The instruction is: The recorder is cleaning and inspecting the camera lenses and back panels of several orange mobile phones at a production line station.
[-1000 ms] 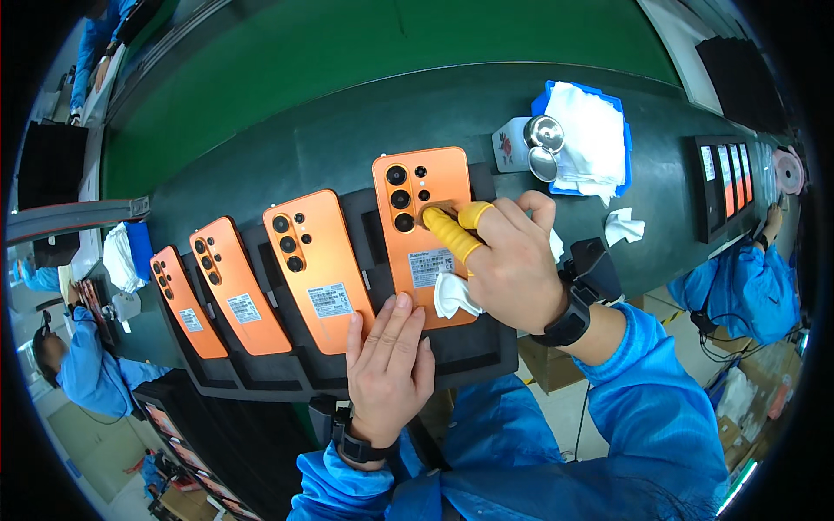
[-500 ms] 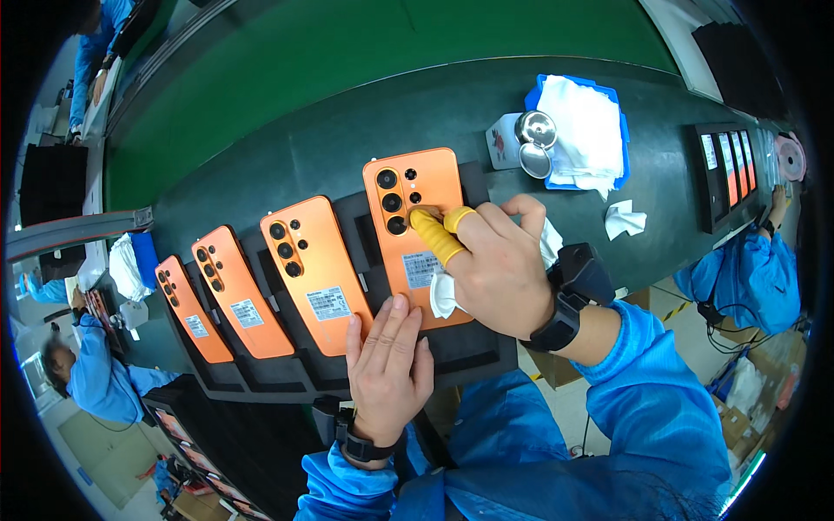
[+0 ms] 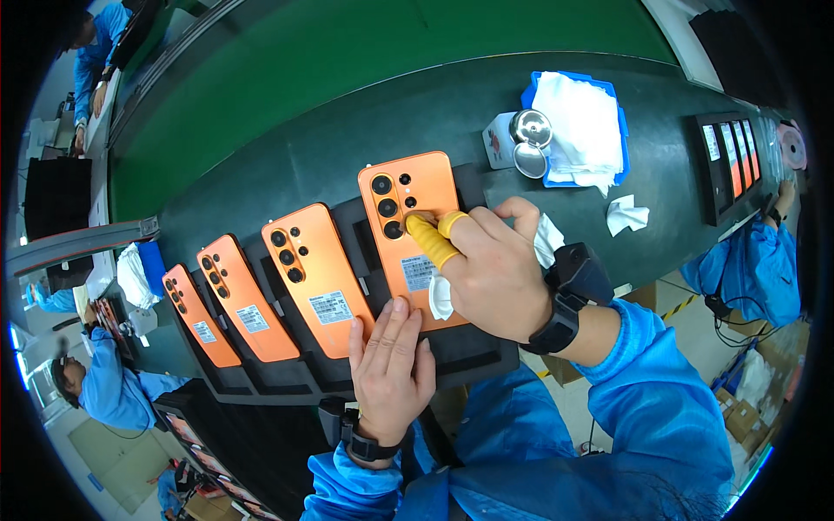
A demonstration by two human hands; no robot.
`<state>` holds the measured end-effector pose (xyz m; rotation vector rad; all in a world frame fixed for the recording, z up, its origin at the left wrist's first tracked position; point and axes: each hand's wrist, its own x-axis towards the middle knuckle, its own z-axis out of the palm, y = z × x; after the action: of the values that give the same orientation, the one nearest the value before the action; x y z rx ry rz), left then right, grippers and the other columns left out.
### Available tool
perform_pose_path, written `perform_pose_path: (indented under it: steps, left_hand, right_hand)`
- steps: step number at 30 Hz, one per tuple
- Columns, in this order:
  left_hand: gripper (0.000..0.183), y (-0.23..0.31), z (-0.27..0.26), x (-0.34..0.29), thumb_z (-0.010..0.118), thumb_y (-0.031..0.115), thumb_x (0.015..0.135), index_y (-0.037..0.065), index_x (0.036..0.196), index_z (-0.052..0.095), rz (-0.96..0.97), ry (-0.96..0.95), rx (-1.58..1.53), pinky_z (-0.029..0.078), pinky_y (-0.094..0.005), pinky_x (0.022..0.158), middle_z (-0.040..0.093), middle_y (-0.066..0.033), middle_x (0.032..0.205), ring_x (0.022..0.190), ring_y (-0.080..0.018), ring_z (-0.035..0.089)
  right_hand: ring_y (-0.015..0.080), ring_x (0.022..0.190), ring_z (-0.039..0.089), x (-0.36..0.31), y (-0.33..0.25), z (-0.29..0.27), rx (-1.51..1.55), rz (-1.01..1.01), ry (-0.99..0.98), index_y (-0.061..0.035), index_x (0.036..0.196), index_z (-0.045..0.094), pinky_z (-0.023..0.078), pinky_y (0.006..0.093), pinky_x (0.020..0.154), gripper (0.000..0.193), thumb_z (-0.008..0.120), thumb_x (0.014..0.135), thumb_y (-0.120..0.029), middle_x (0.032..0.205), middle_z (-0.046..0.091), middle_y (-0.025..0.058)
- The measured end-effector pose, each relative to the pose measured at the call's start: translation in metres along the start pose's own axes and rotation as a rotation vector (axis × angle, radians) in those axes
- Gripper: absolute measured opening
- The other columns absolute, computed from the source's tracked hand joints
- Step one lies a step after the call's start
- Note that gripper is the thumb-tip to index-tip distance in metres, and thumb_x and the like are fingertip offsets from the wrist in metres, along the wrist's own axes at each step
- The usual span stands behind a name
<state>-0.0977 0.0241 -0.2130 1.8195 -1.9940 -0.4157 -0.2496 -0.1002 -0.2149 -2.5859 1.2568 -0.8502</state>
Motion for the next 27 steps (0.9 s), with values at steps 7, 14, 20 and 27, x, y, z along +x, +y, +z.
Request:
perform_pose_path:
  steps: [7,14,20,27]
  left_hand:
    - [0.042,0.0,0.0,0.0,0.064,0.004,0.08,0.003,0.122,0.063,-0.002,-0.005,0.009,0.027,-0.0502,0.115,0.061,-0.016,0.132,0.123,-0.029,0.058]
    - [0.042,0.0,0.0,0.0,0.064,0.007,0.081,0.004,0.123,0.064,0.001,0.007,0.027,0.028,-0.0468,0.114,0.061,-0.0128,0.132,0.122,-0.0265,0.059]
    - [0.042,-0.001,0.0,0.0,0.064,0.007,0.081,0.005,0.124,0.064,0.0,0.002,0.03,0.027,-0.0466,0.114,0.061,-0.0127,0.133,0.122,-0.0263,0.059]
    - [0.042,-0.001,-0.001,0.001,0.065,0.007,0.081,0.004,0.123,0.064,0.006,0.008,0.026,0.028,-0.0467,0.114,0.061,-0.0127,0.133,0.122,-0.026,0.059]
  right_hand:
    - [0.0163,0.078,0.055,0.014,0.002,-0.004,-0.055,0.009,-0.052,-0.0032,0.106,0.073,0.031,0.0419,0.083,0.035,0.062,0.073,-0.009,0.086,0.056,0.0004]
    - [0.0159,0.077,0.055,0.004,-0.002,-0.003,-0.032,0.024,-0.048,-0.0039,0.106,0.073,0.031,0.0416,0.083,0.034,0.062,0.075,-0.008,0.084,0.055,-0.0003]
    - [0.0166,0.083,0.054,0.008,-0.002,-0.001,-0.024,0.0,0.024,-0.0097,0.067,0.068,0.03,0.0421,0.083,0.005,0.065,0.066,-0.013,0.082,0.053,0.0006]
    - [0.0158,0.081,0.054,0.02,0.001,-0.01,-0.075,-0.001,-0.046,-0.0072,0.085,0.071,0.03,0.0426,0.083,0.017,0.064,0.07,-0.012,0.083,0.054,-0.0002]
